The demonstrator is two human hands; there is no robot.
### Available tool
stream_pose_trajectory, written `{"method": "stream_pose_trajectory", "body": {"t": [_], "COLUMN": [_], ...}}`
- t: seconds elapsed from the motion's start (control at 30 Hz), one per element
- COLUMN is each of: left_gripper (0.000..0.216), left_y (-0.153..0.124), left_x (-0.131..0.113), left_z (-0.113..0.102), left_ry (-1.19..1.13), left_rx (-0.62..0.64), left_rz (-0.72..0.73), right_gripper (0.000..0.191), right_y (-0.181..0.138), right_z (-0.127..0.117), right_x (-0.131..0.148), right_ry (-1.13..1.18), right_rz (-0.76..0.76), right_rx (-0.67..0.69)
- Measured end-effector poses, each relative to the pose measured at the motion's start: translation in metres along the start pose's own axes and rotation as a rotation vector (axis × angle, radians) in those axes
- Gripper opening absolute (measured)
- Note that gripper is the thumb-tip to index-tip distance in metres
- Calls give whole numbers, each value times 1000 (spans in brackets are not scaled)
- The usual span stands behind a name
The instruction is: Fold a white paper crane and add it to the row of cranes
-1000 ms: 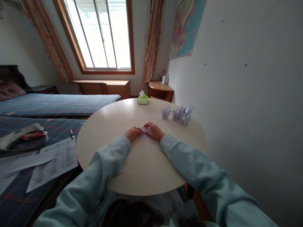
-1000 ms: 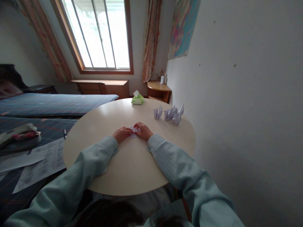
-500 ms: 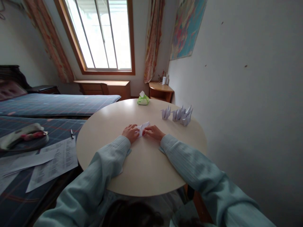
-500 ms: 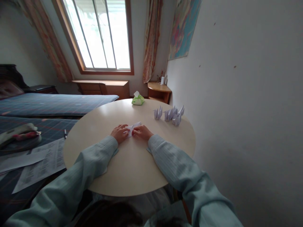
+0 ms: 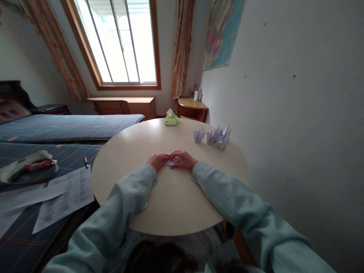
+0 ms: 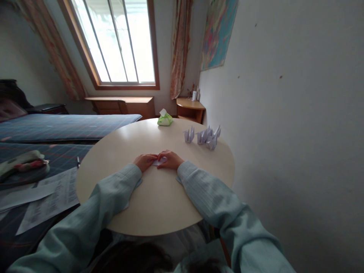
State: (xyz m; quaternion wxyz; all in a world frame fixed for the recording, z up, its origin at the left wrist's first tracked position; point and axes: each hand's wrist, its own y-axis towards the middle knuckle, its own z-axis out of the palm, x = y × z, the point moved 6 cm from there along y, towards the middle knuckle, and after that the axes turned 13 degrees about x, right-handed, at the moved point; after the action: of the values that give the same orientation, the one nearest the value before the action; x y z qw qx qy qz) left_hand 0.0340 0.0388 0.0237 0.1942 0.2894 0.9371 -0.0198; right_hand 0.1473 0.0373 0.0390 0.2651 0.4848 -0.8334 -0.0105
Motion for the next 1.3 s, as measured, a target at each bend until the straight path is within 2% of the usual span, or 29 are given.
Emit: {"method": "stream_pose_trajectory", "body": {"t": [0.17, 0.47, 0.97, 1.3], "left_gripper": [30, 33, 33, 32], "left_y": [1, 4, 6, 7], "left_x": [4, 11, 9, 9], "left_z": [4, 9, 10, 10], "left_ry": [-72, -91, -83, -86], "left_rx": [-12, -20, 13, 5], "left_rz": [40, 31, 66, 70], "right_gripper": [23, 11, 13, 12], "right_y": [0, 2, 1, 1], "right_z": [0, 0, 0, 1], "right_x": [-2, -4, -9, -10], "right_ry": [15, 26, -56, -55], "right_rz": [8, 7, 153, 155], "right_rx": [-4, -30, -18, -19]}}
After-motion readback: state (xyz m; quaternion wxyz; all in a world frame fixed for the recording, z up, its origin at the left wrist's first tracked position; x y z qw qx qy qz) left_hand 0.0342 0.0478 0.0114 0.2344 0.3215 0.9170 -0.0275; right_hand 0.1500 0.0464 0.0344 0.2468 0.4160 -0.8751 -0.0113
